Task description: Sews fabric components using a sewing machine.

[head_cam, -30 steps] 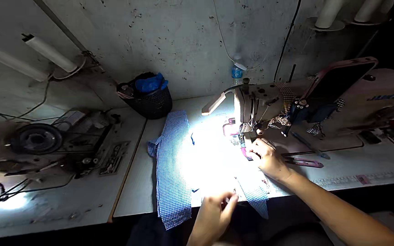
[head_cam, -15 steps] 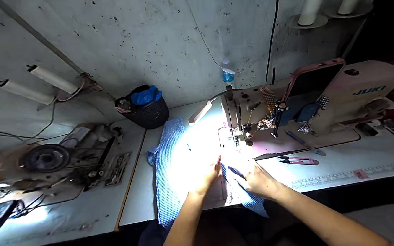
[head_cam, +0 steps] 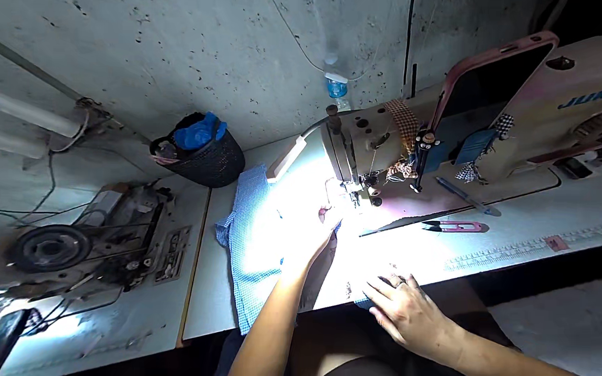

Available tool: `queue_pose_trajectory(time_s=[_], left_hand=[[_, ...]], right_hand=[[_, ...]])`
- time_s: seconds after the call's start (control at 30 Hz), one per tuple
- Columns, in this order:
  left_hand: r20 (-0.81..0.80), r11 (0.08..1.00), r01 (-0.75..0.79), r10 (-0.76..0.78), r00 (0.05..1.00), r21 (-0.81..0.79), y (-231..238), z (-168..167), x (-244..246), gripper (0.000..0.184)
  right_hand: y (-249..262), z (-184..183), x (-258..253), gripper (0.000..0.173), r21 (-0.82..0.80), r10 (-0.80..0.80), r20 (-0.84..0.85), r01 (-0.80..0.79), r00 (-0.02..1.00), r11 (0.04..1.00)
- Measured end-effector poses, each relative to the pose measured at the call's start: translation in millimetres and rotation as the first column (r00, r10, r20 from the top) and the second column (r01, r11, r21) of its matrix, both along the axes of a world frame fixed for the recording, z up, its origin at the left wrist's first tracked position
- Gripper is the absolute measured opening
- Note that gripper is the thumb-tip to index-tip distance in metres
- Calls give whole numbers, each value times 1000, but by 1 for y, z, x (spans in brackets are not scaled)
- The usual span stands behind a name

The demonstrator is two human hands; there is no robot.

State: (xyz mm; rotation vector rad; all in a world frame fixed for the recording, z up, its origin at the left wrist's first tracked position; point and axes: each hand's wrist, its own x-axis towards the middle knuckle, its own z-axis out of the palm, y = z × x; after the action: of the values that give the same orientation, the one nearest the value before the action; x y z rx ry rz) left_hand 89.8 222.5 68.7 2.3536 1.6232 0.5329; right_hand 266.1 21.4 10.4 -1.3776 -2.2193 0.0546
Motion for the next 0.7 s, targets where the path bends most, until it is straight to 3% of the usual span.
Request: queue_pose_trajectory(time_s=[0.13,0.23,0.3,0.43,0.5,0.6,0.67,0.7], left_hand=[[218,977,-9,56,974,-212,-3,10,6,26],[564,903,43,230,793,-428,-24,33,14,14],[727,920,86,241,643,-381,-50,55,18,3],[882,982,122,73,466,-146,-85,80,21,23],[902,983,156,20,432,-97,-95,83,21,24],[905,982,161,19,425,-96,-99,80,19,24],[881,985,121,54,470,-125,-90,67,20,23],[857,979,106,98,506,-174,-82,57,19,21]], right_hand=[[7,5,7,37,-27,5,-207,-11,978,1000],[22,24,14,28,-68,-94,-481,69,872,995],[35,40,16,25,-91,-150,-600,120,786,989],[55,60,14,42,-141,-76,-784,-58,617,988],[55,63,11,40,-166,-52,-842,-167,536,972],[47,70,5,20,-205,-93,-899,-224,427,953],[44,70,3,13,-265,-169,-892,-183,420,947],[46,67,1,13,-304,-215,-859,-125,466,944]])
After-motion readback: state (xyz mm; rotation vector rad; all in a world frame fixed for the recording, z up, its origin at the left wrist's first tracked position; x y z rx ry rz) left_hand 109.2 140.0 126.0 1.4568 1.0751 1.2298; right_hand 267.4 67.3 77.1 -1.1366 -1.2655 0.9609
